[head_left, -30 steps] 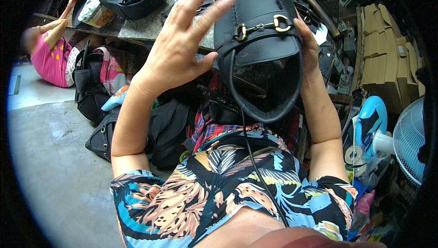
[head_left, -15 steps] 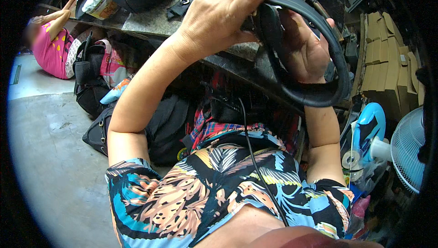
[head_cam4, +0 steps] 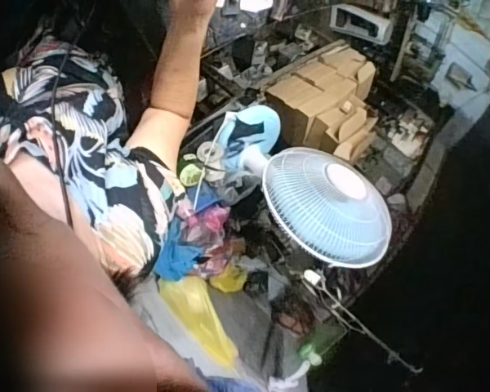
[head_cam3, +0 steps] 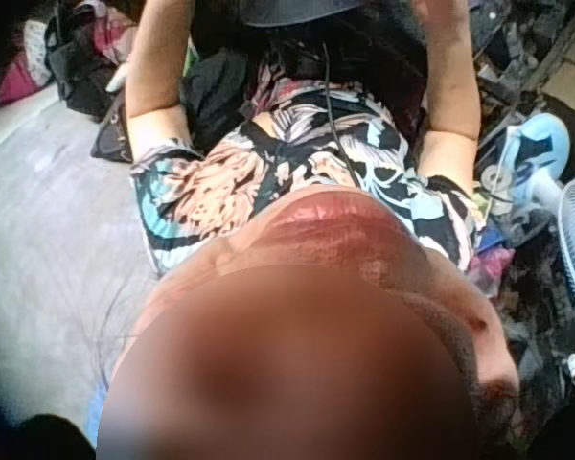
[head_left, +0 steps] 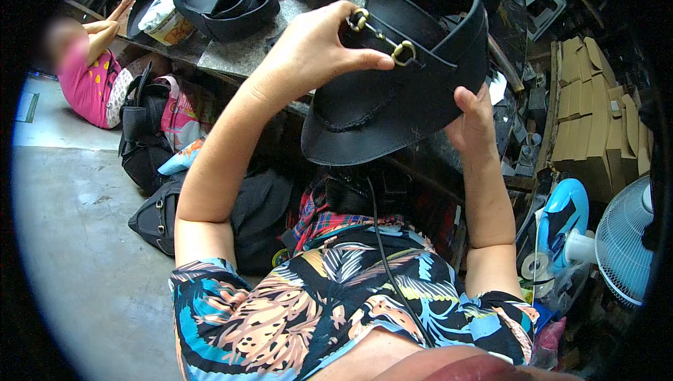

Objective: The person assembles black sandals by attaching metal buckles to straps, threading the straps through loops, and adjusting the fit. They handle multiple sandals one at a time, turning them over and placing them on a workbench.

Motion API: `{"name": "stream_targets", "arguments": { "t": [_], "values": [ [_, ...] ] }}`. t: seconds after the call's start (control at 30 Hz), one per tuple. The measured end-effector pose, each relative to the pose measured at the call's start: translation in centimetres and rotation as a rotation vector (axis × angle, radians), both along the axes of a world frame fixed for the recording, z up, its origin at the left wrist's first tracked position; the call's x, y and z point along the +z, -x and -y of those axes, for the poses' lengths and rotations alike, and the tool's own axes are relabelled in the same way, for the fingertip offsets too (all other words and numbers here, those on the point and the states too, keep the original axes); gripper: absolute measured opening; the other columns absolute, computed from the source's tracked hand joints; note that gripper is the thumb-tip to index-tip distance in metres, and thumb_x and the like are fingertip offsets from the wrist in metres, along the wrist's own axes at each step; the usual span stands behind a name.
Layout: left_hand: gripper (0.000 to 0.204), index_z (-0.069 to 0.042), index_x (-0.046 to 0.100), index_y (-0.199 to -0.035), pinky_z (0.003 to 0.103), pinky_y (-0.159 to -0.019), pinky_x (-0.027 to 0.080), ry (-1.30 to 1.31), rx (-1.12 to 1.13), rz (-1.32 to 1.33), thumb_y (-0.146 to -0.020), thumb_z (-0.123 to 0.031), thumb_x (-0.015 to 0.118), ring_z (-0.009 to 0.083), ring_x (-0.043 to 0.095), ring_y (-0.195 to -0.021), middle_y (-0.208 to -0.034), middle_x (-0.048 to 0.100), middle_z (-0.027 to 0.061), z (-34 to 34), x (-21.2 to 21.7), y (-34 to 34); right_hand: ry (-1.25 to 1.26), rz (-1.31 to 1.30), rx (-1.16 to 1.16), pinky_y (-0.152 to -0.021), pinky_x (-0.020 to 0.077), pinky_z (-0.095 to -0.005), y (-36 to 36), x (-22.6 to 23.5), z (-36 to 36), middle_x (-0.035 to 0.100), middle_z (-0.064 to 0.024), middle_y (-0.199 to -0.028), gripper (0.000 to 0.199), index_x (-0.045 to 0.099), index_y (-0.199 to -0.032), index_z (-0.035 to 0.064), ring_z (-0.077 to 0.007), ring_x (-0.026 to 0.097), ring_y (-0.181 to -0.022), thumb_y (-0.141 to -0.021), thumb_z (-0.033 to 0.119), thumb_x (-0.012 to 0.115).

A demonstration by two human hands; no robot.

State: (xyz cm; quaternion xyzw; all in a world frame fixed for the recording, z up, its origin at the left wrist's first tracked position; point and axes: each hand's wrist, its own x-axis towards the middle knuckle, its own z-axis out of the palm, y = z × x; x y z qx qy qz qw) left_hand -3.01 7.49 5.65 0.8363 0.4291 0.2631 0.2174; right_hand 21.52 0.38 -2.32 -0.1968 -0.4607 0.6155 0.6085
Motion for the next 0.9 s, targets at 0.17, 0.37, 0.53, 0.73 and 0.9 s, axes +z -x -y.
{"name": "stream_targets", "arguments": {
  "t": [0.17,0.37,0.53,0.73,0.9],
  "values": [
    [0.098,0.005,0.044,-0.137,0.036,-0.096,0.047,-0.093,0.001,0.065,-0.064,-0.041,0.088,0.0308,0.061,-0.111,-0.119,0.061,0.0245,1.4,-0.9,-0.8,0.225,-0.15,0.04,-0.1,0.0493,-0.0427,1.5,-0.3,-0.2,0.059,-0.015,-0.13,0.057,0.046,-0.136,0.0002,-0.027,0.059,-0.118,-0.082,0.011,0.063],
    [0.104,0.009,0.043,-0.135,0.038,-0.1,0.045,0.008,-0.011,0.115,-0.059,-0.048,0.088,0.0343,0.059,-0.116,-0.122,0.058,0.0286,3.1,-1.4,-2.9,0.288,-0.238,0.148,-0.101,0.0477,-0.0458,1.6,-0.9,0.1,0.063,-0.0135,-0.124,0.054,0.052,-0.131,0.0024,-0.0285,0.061,-0.115,-0.078,0.004,0.062],
    [0.092,0.007,0.047,-0.132,0.033,-0.094,0.048,0.088,-0.068,0.178,-0.062,-0.037,0.087,0.0251,0.064,-0.104,-0.113,0.064,0.0209,3.3,-1.3,-2.3,0.278,-0.219,0.163,-0.1,0.0481,-0.0462,2.1,-1.5,0.5,0.064,-0.0113,-0.122,0.049,0.056,-0.128,0.0051,-0.0282,0.061,-0.113,-0.079,0.004,0.066],
    [0.05,0.002,0.062,-0.112,0.028,-0.078,0.053,0.316,-0.048,0.442,-0.069,-0.014,0.083,0.0135,0.066,-0.082,-0.095,0.07,0.0065,1.8,-0.5,-0.6,0.159,-0.004,-0.124,-0.091,0.0504,-0.0407,1.5,-0.9,-0.7,0.064,-0.0095,-0.118,0.042,0.056,-0.124,0.0076,-0.0218,0.063,-0.106,-0.085,0.015,0.07],
    [0.043,0.001,0.065,-0.106,0.027,-0.068,0.056,0.447,-0.067,0.54,-0.071,-0.016,0.082,0.0127,0.067,-0.073,-0.087,0.071,0.0083,1.5,-0.7,-0.1,0.127,-0.019,-0.104,-0.091,0.0494,-0.0388,1.6,-1.2,-1.2,0.058,-0.0091,-0.12,0.052,0.049,-0.127,0.0074,-0.0194,0.059,-0.106,-0.085,0.026,0.074]
  ]
}}
